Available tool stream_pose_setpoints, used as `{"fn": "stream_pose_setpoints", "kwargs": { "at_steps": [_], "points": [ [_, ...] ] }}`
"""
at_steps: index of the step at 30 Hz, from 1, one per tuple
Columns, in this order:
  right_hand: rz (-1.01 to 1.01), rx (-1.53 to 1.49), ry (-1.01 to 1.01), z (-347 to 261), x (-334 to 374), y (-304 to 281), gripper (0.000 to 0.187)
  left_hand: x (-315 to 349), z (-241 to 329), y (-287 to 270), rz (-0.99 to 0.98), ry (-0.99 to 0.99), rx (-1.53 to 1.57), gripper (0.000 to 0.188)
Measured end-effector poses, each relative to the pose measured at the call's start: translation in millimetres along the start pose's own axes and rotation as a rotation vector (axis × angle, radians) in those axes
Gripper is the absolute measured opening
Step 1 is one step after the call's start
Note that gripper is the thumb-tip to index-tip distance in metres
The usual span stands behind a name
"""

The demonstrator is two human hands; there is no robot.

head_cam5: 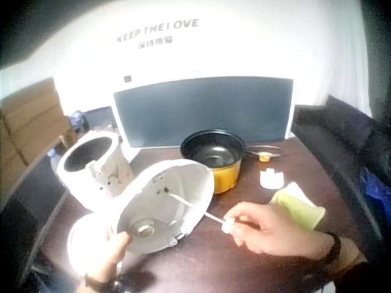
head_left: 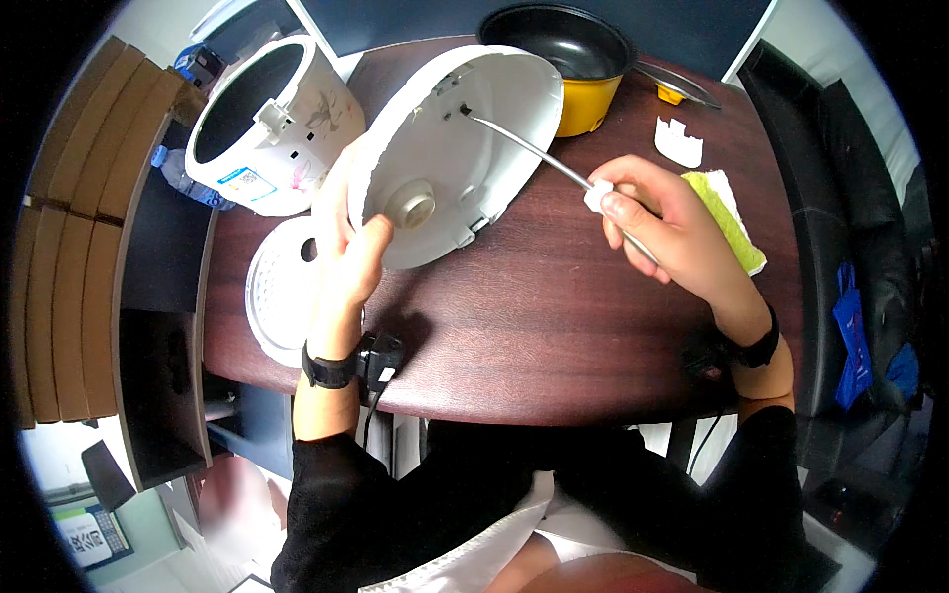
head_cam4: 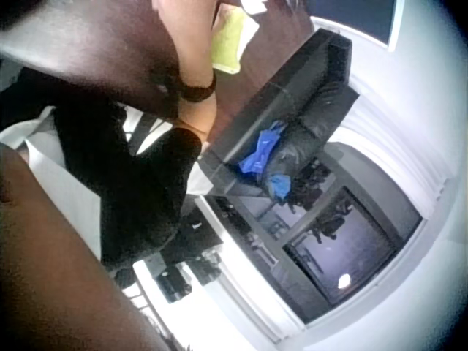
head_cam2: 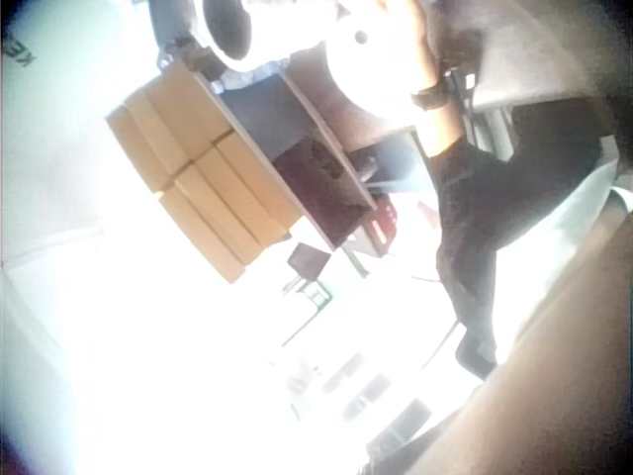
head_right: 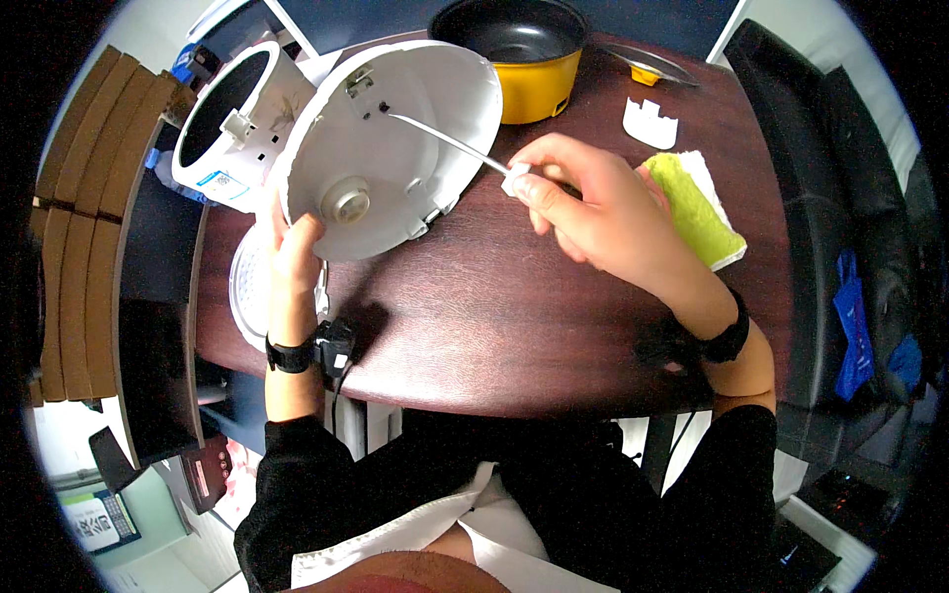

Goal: The person uses a screwdriver to remove screws from a white plastic lid of a rice cooker. After removing the screws, the person wipes the lid with a cloth.

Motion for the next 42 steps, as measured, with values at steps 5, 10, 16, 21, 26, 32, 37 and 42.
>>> {"fn": "stream_pose_setpoints", "kwargs": {
  "at_steps": [5, 10, 16, 21, 26, 32, 37, 42],
  "points": [
    [-0.231, -0.623, 0.359, 9, 6, 13, 0.03, 2, -4, 1, 0.044, -0.016, 0.019, 0.061],
    [-0.285, -0.848, 0.511, 11, 13, 27, 0.036, 5, 9, 9, 0.026, -0.087, -0.014, 0.06],
    [-0.265, -0.916, 0.503, 18, 19, 40, 0.039, 6, -2, 8, -0.01, -0.13, 0.084, 0.062],
    [-0.248, -0.933, 0.541, 13, 18, 44, 0.041, 6, -3, 7, -0.011, -0.103, 0.07, 0.063],
    [-0.225, -0.814, 0.473, 11, 17, 44, 0.041, 6, 2, 11, -0.046, -0.036, 0.083, 0.062],
    [-0.179, -0.491, 0.305, 8, 9, 30, 0.037, 5, 1, 9, -0.05, 0.043, 0.006, 0.062],
    [-0.017, -0.028, -0.01, 7, 1, 24, 0.033, 5, 7, 9, -0.043, 0.027, -0.019, 0.062],
    [-0.13, -0.365, 0.235, 8, 4, 27, 0.037, 8, 3, 13, 0.019, 0.006, -0.021, 0.061]
  ]
}}
Point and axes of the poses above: each hand's wrist, its own x-axis away from the middle knuckle, its own y-axis out of the palm, z = x × y, the point moved 2 cm from there along -x, towards the middle knuckle, and after that the axes turned 14 degrees about z, right-handed, at the moved point
